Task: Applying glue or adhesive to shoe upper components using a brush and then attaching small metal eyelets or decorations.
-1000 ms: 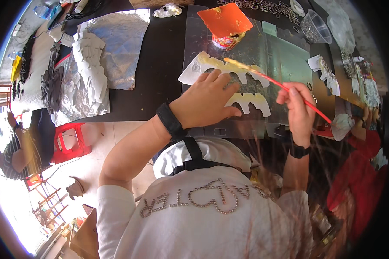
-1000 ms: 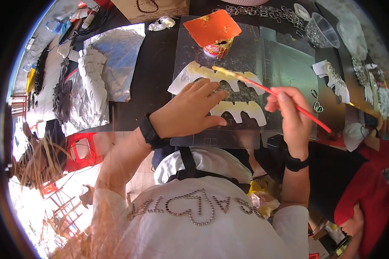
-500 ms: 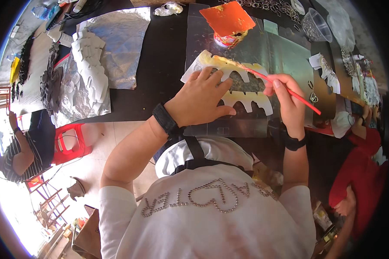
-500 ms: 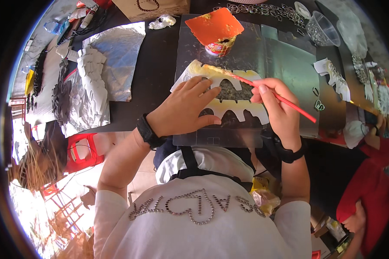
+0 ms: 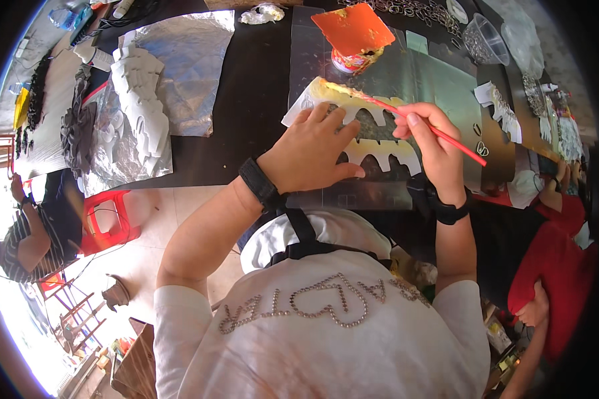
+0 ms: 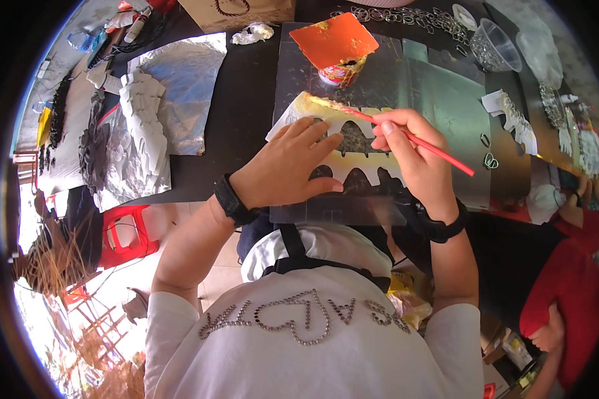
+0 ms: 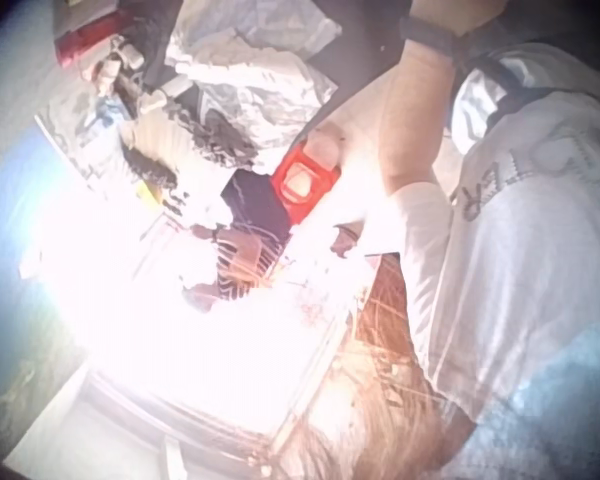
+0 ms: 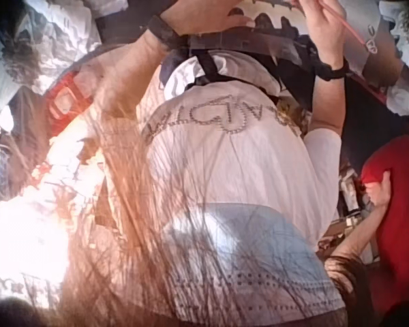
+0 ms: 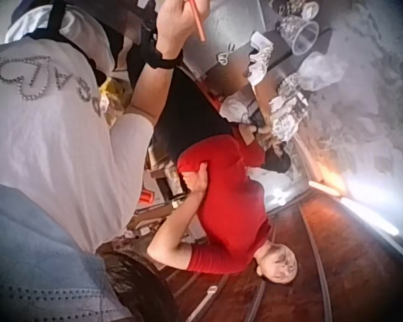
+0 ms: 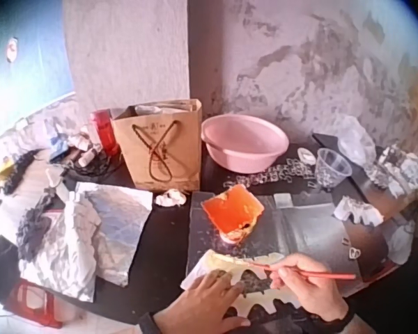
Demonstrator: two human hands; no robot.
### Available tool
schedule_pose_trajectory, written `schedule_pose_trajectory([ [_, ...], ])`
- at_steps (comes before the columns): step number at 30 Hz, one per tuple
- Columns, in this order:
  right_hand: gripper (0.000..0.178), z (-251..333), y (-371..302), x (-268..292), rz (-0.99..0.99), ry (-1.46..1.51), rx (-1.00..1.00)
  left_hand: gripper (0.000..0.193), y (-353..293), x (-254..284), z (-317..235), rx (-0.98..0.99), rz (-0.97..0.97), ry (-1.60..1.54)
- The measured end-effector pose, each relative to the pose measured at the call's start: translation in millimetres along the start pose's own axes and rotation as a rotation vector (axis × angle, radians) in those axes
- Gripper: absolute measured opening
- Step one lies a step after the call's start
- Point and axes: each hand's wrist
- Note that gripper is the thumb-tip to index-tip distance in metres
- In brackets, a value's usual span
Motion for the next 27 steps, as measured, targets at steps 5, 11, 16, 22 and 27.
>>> schedule_pose_trajectory([
  [5, 0.018, 2, 3, -4, -0.069, 0.013, 0.022, 0.06, -1, 0, 2, -0.001, 0.02, -0.004],
  [11, 0.022, 6, 1, 11, -0.107, 0.181, 0.077, 0.059, -5, 3, 9, -0.066, -0.028, -0.123],
  [16, 0.028, 6, -28, 42, -0.197, 0.431, 0.19, 0.057, -30, 12, -2, -0.052, -0.078, -0.091],
  [22, 0.029, 1, -67, 60, -0.296, 0.516, 0.206, 0.049, -82, 34, -38, 0.035, -0.044, -0.151],
  [27, 0.023, 14, -64, 77, -0.336, 0.319, 0.134, 0.048, -73, 68, -35, 0.078, -0.036, -0.186],
])
Point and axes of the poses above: each hand's wrist, its own y-axis towards the middle knuckle, its own x-axis out of the back of the hand, z = x × y, and after that the axes turned 7 degrees about z, right-handed
